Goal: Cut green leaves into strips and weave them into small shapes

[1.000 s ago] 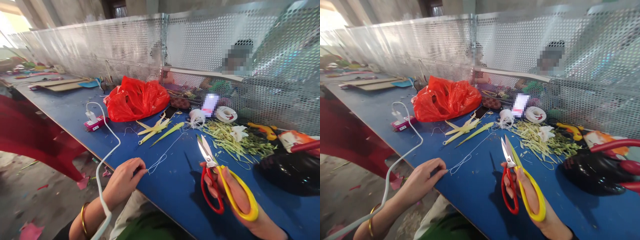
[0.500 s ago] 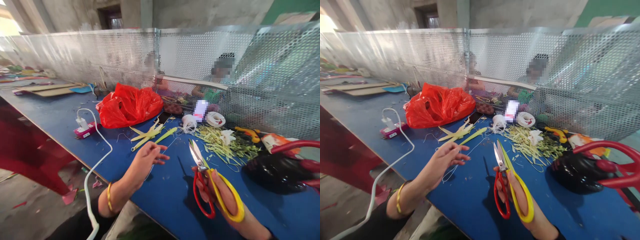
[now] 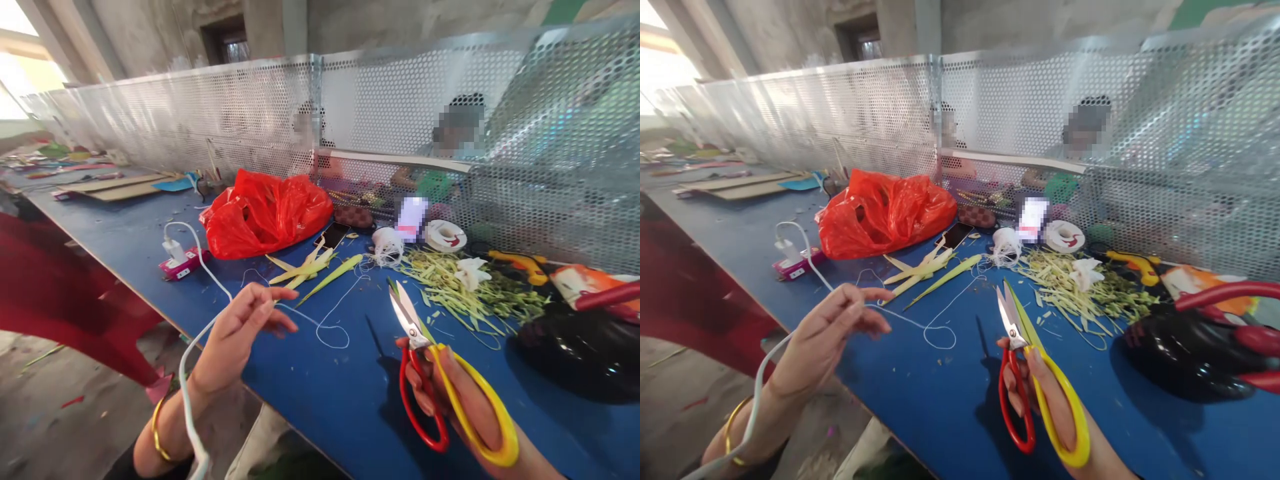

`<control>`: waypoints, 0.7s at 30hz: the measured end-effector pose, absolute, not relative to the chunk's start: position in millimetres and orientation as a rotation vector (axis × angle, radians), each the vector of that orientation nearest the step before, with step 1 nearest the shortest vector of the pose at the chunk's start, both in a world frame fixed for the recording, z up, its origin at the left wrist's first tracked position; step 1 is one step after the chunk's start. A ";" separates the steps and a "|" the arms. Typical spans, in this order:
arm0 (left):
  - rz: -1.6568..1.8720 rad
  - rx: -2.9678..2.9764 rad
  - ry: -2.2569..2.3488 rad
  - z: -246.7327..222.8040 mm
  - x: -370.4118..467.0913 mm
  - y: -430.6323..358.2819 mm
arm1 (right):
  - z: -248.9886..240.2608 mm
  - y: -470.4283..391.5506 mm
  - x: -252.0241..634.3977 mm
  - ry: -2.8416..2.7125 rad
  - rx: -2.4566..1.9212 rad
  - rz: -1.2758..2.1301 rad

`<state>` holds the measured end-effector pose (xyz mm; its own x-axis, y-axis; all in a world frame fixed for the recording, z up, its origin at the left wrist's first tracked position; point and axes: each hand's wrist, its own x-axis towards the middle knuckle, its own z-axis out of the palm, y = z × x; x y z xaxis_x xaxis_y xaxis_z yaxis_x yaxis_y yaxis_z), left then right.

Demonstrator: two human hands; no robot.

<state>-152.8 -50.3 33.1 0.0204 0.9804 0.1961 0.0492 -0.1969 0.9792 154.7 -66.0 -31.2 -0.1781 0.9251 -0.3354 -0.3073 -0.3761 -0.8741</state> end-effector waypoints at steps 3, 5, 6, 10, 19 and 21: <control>1.024 1.689 1.607 6.6 -191.7 -59.6 | -29.8 -66.2 154.7 -0.847 -1.149 1.703; 0.787 1.917 1.812 -7.6 -212.0 -65.3 | -29.1 -66.8 154.9 -0.843 -1.159 1.704; 0.707 2.022 1.871 -13.2 -219.9 -67.8 | -28.7 -67.2 155.0 -0.834 -1.170 1.702; 0.652 2.201 2.110 -23.7 -238.0 -76.9 | -27.8 -68.5 156.0 -0.823 -1.223 1.676; 0.813 2.314 2.005 -26.6 -203.9 -100.7 | -27.6 -71.3 157.2 -0.811 -1.206 1.737; 0.833 2.313 1.868 -27.9 -185.5 -94.5 | -28.7 -74.0 154.8 -0.798 -1.182 1.824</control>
<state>-185.5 -94.5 -27.9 0.1231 0.9204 0.3712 0.8911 -0.2672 0.3670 154.8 -74.0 -28.7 -0.2406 0.8743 -0.4216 -0.2841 -0.4787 -0.8307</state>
